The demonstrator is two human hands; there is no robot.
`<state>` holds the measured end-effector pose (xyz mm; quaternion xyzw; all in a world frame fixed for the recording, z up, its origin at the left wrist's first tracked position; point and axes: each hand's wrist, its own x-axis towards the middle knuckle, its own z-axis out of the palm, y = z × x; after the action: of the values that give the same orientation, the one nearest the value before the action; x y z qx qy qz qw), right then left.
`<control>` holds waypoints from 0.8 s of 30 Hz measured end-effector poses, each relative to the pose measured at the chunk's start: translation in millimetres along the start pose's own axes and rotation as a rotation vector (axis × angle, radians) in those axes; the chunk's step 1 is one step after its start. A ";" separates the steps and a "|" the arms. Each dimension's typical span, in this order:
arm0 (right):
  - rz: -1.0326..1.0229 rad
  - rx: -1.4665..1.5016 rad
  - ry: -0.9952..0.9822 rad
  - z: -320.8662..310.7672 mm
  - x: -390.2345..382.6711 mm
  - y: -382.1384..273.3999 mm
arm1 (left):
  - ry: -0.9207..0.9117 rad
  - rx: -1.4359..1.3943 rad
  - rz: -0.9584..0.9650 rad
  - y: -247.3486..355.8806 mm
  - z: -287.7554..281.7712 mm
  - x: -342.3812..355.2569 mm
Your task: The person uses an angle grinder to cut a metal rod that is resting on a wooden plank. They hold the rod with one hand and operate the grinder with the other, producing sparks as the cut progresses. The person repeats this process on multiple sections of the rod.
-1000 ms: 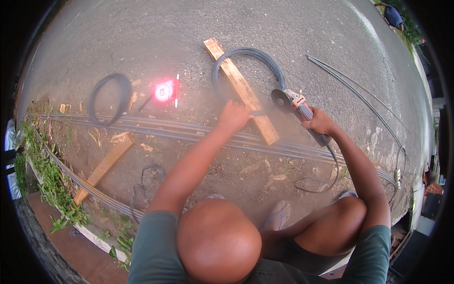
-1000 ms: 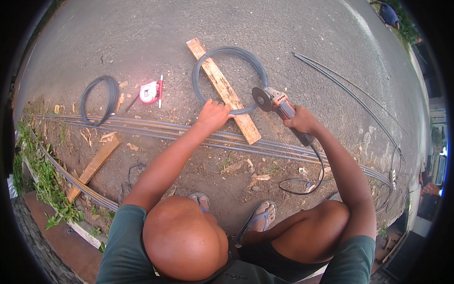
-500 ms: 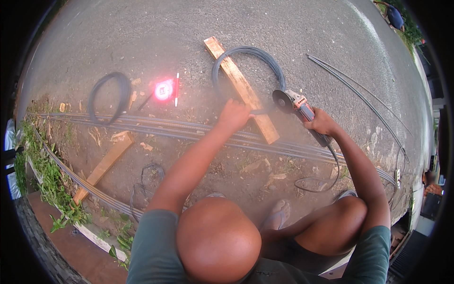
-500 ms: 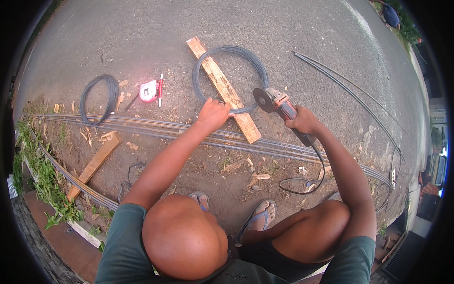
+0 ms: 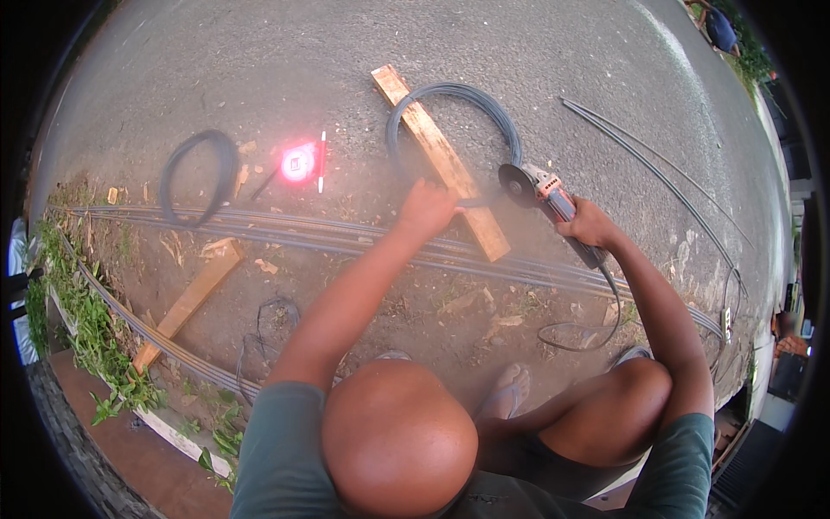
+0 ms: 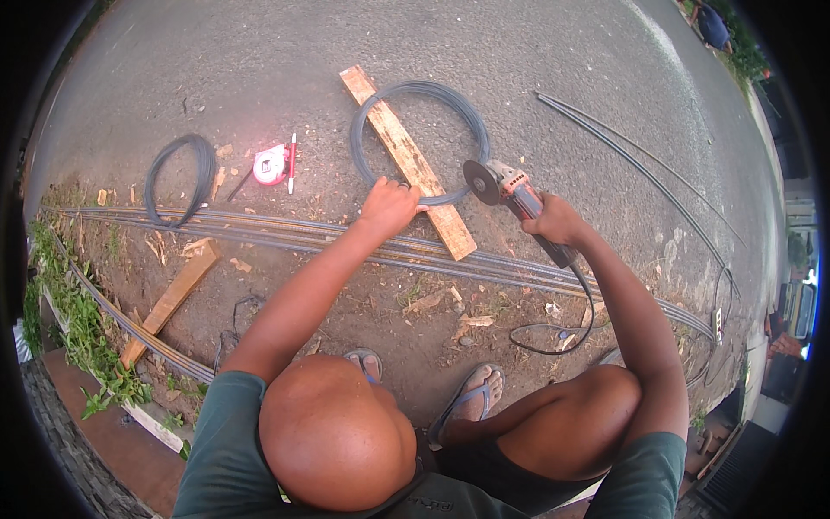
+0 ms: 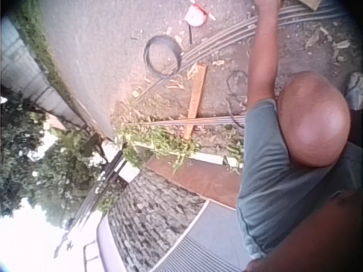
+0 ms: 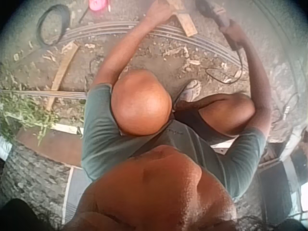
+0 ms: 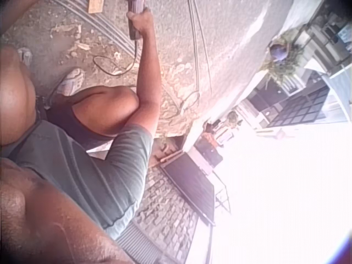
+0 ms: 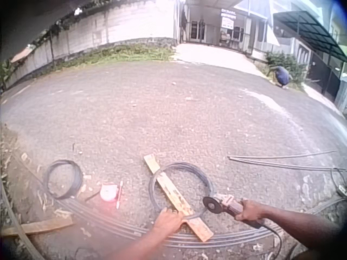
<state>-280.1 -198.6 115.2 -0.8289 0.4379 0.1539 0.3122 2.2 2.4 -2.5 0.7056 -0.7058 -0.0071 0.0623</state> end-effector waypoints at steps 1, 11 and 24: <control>-0.001 0.005 0.004 0.8 0.8 0.8 | -0.005 -0.001 0.000 0.2 -0.8 0.3; -0.013 0.000 0.001 1.0 5.8 0.8 | -0.046 -0.021 -0.024 0.7 0.9 0.8; -0.020 0.002 -0.002 1.2 10.7 -2.8 | -0.051 -0.011 -0.017 1.0 -2.6 1.1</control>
<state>-271.7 -203.4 109.7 -0.8329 0.4294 0.1511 0.3148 1.4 1.5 0.2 0.7109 -0.7011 -0.0293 0.0480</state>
